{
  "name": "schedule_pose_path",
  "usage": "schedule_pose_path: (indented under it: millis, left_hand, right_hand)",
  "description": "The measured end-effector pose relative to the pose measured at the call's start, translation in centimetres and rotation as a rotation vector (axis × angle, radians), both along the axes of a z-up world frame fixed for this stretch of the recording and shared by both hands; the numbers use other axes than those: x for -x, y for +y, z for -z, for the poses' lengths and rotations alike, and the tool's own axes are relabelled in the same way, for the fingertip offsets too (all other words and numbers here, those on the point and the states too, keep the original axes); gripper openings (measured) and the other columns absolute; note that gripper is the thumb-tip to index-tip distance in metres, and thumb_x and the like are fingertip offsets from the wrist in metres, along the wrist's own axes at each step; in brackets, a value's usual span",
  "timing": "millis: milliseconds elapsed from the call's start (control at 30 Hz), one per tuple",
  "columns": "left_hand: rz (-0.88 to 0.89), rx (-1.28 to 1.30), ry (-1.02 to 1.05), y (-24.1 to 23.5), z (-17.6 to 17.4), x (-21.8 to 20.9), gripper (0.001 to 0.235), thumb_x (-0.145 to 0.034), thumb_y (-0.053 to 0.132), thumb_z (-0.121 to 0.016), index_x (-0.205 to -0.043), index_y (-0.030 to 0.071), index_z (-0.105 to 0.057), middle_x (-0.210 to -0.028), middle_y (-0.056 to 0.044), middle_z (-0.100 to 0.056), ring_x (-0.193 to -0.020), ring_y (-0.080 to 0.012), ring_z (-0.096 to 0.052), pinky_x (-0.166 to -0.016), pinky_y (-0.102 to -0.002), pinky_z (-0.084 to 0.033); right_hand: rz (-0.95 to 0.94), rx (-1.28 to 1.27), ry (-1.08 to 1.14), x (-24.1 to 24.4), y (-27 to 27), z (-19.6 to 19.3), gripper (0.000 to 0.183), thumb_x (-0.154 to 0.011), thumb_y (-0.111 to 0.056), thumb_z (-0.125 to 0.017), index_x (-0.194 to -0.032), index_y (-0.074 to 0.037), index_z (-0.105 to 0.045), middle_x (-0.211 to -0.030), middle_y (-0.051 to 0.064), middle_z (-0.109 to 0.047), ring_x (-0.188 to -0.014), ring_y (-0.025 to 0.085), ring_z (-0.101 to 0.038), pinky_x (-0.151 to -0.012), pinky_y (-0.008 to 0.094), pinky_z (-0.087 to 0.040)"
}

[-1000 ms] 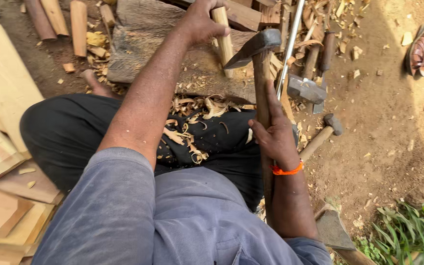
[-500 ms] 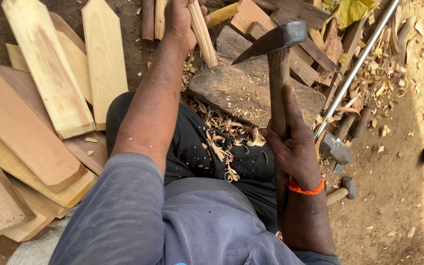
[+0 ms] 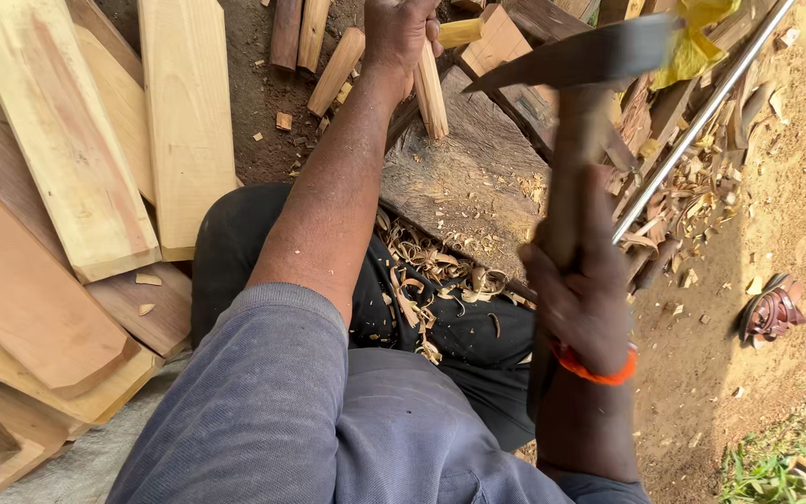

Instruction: The person sits on the ground and uses a hammer and chisel to carve a small wooden piece. They repeatedly strike the chisel to shape the wood, occasionally rotating it to work on different sides.

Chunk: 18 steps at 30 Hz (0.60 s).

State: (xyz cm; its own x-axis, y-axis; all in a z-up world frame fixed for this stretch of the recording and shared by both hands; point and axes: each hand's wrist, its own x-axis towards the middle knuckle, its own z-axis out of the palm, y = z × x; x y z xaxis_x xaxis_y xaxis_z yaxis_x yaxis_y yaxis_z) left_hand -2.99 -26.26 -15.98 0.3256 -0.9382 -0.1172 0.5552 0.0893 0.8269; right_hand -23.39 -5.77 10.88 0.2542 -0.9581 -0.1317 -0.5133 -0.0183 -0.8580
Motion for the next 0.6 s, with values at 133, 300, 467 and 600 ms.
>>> schedule_pose_path:
  millis: [133,300,467,600]
  left_hand:
    - [-0.021,-0.02,0.038,0.0,-0.8,-0.4,0.047,-0.084,0.04,-0.08,-0.111,0.006,-0.062,-0.071,-0.004,-0.064,-0.058,-0.0088,-0.069,-0.05,-0.032,-0.068]
    - [0.069,0.034,0.167,1.0,-0.3,-0.1,0.048,-0.085,0.036,-0.083,-0.116,0.009,-0.057,-0.077,-0.004,-0.064,-0.064,-0.0092,-0.069,-0.053,-0.032,-0.068]
    - [0.083,0.047,0.173,1.0,0.7,-0.1,0.036,-0.09,0.032,-0.083,-0.106,0.007,-0.061,-0.078,-0.003,-0.063,-0.067,-0.0102,-0.069,-0.054,-0.032,-0.066]
    - [0.037,0.045,0.174,0.2,0.6,-0.2,0.034,-0.09,0.033,-0.082,-0.102,0.007,-0.064,-0.075,-0.004,-0.065,-0.063,-0.0112,-0.069,-0.052,-0.032,-0.065]
  right_hand:
    - [-0.115,-0.016,0.223,-2.7,-1.4,0.6,0.095,-0.089,0.015,-0.071,-0.169,-0.012,-0.027,-0.101,0.009,-0.062,-0.085,0.012,-0.057,-0.074,0.028,-0.052]
    - [0.132,0.214,-0.152,3.0,2.4,-5.3,0.091,-0.095,0.013,-0.068,-0.17,-0.012,-0.024,-0.104,0.009,-0.065,-0.085,0.013,-0.061,-0.075,0.028,-0.053]
    - [0.218,0.388,-0.22,6.5,2.7,-7.8,0.091,-0.092,0.011,-0.069,-0.169,-0.013,-0.025,-0.101,0.01,-0.065,-0.083,0.014,-0.061,-0.072,0.029,-0.052]
    - [0.154,0.211,-0.074,0.4,0.7,-4.0,0.091,-0.091,0.009,-0.069,-0.167,-0.013,-0.026,-0.099,0.011,-0.065,-0.081,0.014,-0.061,-0.069,0.03,-0.051]
